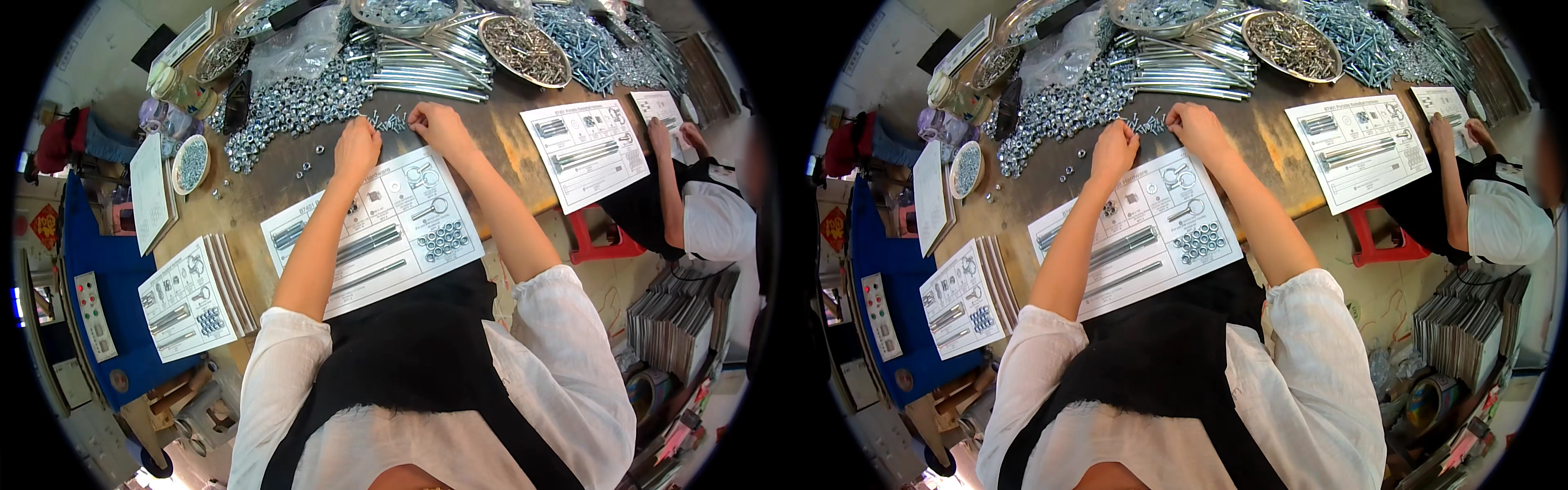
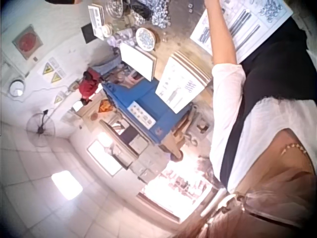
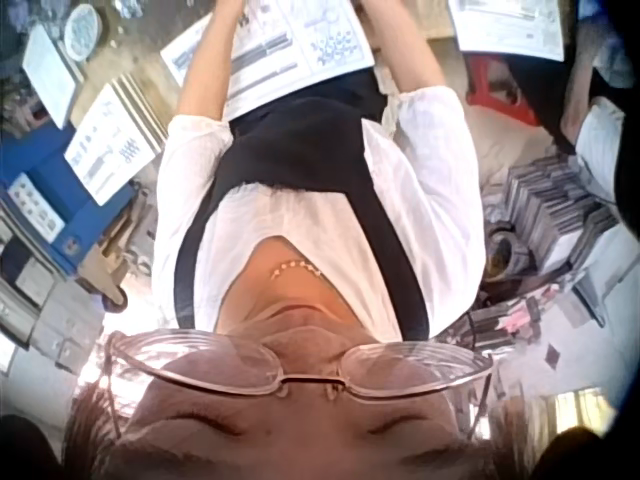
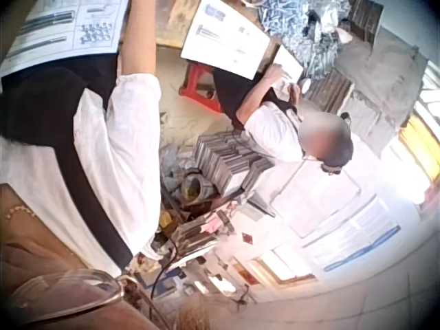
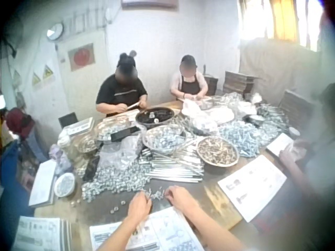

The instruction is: The person sorts small metal fasteners such as nuts, bolts, and washers from a large pile on a table and places them into designated areas on a printed layout sheet. The person repeatedly picks up individual pieces and arranges them in rows and groups on the sheet.

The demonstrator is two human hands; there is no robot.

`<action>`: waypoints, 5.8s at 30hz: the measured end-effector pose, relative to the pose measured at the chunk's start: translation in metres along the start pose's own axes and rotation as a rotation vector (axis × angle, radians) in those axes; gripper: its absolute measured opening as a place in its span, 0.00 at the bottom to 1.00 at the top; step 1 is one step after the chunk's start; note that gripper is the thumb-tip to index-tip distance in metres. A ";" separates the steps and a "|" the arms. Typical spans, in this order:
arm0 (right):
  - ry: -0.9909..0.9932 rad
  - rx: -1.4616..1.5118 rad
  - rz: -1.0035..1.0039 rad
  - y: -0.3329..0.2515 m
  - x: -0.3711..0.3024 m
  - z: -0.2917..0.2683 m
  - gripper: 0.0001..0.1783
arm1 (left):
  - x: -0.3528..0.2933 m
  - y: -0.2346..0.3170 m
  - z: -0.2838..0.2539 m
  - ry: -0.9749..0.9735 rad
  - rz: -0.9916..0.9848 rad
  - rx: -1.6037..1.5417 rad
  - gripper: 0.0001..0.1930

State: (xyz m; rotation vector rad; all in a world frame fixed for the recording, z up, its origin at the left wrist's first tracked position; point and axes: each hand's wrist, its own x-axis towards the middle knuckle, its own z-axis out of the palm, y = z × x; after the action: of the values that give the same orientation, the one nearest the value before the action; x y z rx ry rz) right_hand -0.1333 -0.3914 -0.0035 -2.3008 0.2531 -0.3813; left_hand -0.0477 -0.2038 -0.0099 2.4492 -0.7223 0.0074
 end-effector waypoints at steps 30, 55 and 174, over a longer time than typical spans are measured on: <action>0.083 -0.249 -0.018 -0.040 -0.009 0.025 0.08 | -0.007 -0.006 -0.030 -0.087 0.400 0.115 0.10; -0.039 -0.153 -0.132 -0.082 -0.065 0.009 0.03 | -0.127 0.008 -0.063 0.047 0.210 -0.062 0.06; -0.634 0.810 0.191 -0.221 -0.157 -0.027 0.16 | -0.226 0.020 -0.195 0.334 0.528 -0.302 0.21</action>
State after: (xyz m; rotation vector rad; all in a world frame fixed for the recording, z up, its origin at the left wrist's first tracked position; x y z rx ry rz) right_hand -0.2755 -0.2127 0.1450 -1.4752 -0.0151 0.3101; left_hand -0.2216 -0.0017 0.1261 1.8529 -1.0996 0.4640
